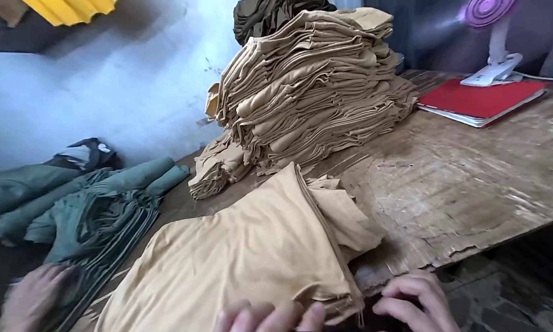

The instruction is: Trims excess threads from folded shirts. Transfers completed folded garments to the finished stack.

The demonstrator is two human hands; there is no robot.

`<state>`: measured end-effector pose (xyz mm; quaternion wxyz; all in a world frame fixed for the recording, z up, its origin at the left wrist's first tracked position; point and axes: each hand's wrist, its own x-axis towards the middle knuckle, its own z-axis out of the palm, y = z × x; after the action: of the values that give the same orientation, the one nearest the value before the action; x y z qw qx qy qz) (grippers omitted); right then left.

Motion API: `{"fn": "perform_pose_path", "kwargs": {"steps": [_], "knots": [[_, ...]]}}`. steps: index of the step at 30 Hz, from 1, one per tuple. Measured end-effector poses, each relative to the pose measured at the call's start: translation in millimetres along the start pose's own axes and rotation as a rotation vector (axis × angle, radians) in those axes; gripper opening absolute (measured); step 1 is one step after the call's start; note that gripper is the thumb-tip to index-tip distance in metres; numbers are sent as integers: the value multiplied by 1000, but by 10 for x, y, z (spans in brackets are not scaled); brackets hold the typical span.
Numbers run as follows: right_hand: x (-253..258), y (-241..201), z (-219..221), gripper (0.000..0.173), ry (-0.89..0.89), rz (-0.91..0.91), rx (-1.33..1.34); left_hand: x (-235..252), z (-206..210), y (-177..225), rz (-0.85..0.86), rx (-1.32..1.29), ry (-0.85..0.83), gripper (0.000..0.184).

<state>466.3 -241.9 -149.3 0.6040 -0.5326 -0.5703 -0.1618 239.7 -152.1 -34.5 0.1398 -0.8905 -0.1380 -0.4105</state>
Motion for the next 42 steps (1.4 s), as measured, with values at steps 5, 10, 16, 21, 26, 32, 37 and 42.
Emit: {"fn": "perform_pose_path", "kwargs": {"steps": [5, 10, 16, 21, 26, 32, 37, 42], "knots": [[215, -243, 246, 27, 187, -116, -212, 161, 66, -86, -283, -217, -88, 49], [203, -166, 206, 11, 245, -170, -81, 106, 95, -45, -88, -128, -7, 15], [133, -198, 164, 11, 224, -184, -29, 155, 242, 79, 130, 49, -29, 20], [108, -222, 204, 22, 145, -211, -131, 282, 240, 5, -154, -132, -141, 24], [164, -78, 142, 10, 26, -177, -83, 255, -130, -449, -523, -173, 116, 10], [190, 306, -369, 22, -500, -61, -96, 199, -444, -506, -414, -231, 13, 21], [417, -36, -599, 12, -1156, 30, -214, 349, 33, -116, -44, -141, -309, 27], [325, -65, -644, 21, -1135, 294, -413, 294, -195, -502, -540, -123, 380, 22]]}}
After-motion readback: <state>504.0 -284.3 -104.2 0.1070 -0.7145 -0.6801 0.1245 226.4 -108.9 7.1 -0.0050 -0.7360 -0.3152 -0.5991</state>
